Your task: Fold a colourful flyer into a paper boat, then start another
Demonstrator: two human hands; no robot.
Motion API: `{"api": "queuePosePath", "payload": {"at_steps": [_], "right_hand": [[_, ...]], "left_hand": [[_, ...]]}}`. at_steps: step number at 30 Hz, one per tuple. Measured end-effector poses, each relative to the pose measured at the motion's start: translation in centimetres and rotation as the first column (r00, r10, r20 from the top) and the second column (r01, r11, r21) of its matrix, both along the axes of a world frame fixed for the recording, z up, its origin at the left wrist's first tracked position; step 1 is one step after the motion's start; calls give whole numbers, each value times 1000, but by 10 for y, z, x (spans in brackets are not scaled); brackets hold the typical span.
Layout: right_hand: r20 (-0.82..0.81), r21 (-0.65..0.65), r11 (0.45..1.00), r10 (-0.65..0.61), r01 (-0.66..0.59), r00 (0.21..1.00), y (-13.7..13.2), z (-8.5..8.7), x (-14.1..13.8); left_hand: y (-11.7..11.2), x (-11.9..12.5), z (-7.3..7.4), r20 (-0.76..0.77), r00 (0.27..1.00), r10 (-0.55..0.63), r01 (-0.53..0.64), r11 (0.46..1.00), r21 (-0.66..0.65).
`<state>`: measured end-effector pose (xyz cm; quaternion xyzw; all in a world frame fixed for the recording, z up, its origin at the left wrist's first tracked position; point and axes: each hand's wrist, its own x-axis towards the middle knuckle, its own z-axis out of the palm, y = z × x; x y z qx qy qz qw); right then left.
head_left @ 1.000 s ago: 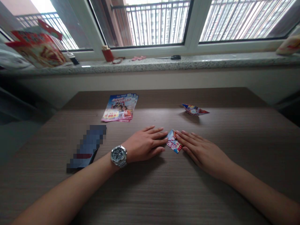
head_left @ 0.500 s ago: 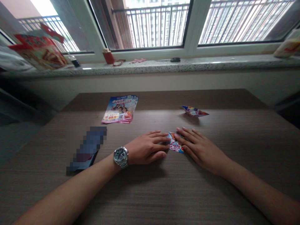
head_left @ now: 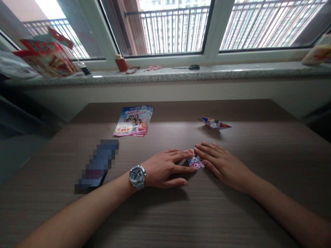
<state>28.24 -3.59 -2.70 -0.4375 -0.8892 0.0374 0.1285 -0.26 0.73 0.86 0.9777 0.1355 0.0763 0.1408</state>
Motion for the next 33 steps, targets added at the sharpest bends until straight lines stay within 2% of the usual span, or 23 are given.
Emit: {"api": "queuePosePath", "payload": {"at_steps": [13,24,33], "right_hand": [[-40,-20,998,-59,59,997,3,-3,-2],[-6,-14,989,-150,150,989,1,-7,-11],[-67,-22,983,-185,184,980,3,-8,-13]], "left_hand": [[-3,1,2,-19,1000,9,-9,1000,-5],[-5,1,-1,8,1000,20,-20,1000,-9],[-7,1,-1,17,1000,25,-25,1000,-9]]}}
